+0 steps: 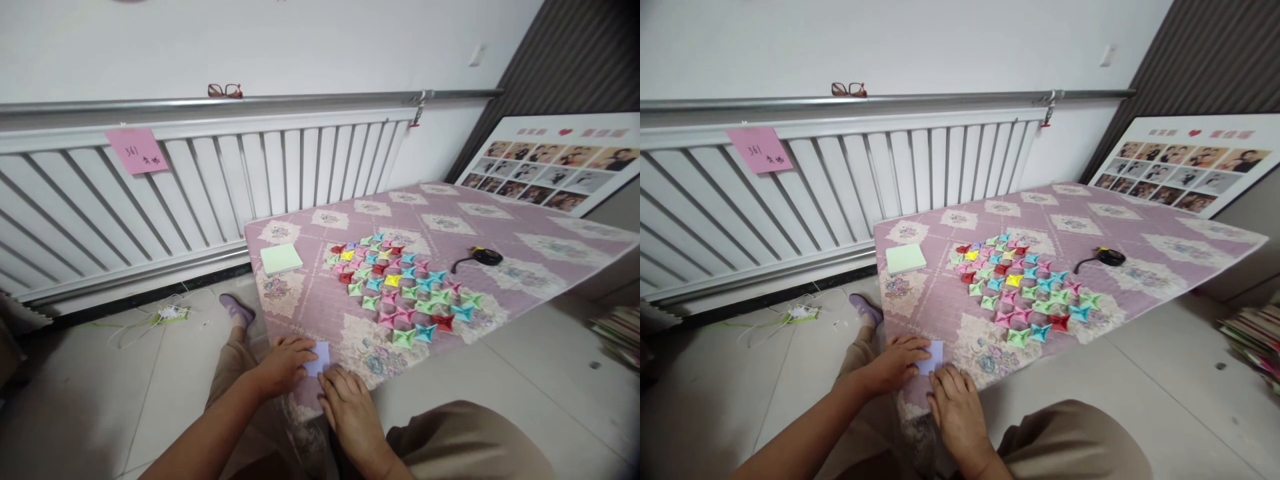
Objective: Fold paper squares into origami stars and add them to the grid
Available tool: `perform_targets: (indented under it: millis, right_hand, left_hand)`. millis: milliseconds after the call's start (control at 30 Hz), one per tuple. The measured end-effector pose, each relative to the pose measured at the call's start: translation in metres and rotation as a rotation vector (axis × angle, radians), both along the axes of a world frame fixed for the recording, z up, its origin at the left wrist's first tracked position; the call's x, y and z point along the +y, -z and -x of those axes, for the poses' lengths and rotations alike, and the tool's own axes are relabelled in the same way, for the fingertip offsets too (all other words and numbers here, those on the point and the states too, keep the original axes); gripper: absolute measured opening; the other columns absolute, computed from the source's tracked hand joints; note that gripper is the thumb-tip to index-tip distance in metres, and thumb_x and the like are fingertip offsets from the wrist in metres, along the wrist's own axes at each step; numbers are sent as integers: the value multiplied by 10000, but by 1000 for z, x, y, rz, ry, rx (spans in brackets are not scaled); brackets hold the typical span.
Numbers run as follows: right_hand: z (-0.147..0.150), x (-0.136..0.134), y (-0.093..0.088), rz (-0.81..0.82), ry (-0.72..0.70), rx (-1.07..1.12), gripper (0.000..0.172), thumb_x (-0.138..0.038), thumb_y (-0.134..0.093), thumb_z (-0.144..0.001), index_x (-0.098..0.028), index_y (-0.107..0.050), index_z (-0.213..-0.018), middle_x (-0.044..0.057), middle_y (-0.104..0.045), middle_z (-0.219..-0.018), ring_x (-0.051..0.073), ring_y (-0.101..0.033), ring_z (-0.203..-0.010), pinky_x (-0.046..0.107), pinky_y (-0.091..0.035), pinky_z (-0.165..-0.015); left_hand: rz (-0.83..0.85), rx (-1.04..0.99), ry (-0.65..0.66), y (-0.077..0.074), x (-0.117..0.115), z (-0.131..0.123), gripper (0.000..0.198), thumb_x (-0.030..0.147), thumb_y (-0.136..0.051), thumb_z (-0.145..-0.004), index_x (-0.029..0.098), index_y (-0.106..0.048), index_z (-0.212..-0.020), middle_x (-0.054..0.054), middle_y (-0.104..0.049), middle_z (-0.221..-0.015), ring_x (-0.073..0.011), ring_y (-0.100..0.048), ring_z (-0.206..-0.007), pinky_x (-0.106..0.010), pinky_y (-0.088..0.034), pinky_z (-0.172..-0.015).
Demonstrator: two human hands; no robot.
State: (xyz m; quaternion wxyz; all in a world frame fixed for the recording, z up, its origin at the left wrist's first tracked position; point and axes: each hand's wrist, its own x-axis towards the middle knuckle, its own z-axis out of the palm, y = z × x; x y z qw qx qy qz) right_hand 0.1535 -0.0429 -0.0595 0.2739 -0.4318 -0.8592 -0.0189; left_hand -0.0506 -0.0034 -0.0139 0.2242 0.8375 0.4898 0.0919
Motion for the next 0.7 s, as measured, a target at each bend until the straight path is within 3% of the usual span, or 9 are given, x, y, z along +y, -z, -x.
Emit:
perform_targets:
  millis: [300, 467, 567, 700]
  right_hand:
    - [-28, 2, -17, -12, 47, -31, 211, -244, -508, -890, -238, -634, -1058, 34, -685, -1056, 213, -580, -1016, 362, -359, -897]
    - [-7, -6, -17, -36, 40, 17, 294, -209, -453, -899, -203, -583, -1162, 67, -649, -1149, 227, -565, -1071, 388, -361, -933]
    - [10, -12, -11, 6, 45, 36, 269, -237, -461, -900, -239, -596, -1133, 29, -662, -1132, 221, -577, -1049, 397, -345, -936]
    - [16, -15, -6, 39, 67, 38, 251, -258, -502, -890, -259, -604, -1119, 11, -671, -1108, 212, -582, -1029, 390, -340, -926]
  left_hand:
    - [-114, 81, 49, 5, -3, 0, 361, 208, -585, -843, 398, -608, -1149, 30, -469, -1389, -236, -402, -1242, -443, -301, -975]
    - [-212, 93, 80, 11, -1, 2, 317, 237, -570, -874, 384, -609, -1153, 5, -494, -1361, -234, -428, -1211, -421, -320, -955]
    - [-322, 102, 79, 16, -6, 1, 230, 283, -557, -903, 358, -630, -1108, 1, -518, -1327, -232, -445, -1180, -419, -314, -954]
    - [-482, 137, 110, 21, -23, -3, 199, 302, -496, -944, 262, -625, -1090, -30, -608, -1139, -200, -500, -1041, -383, -327, -926]
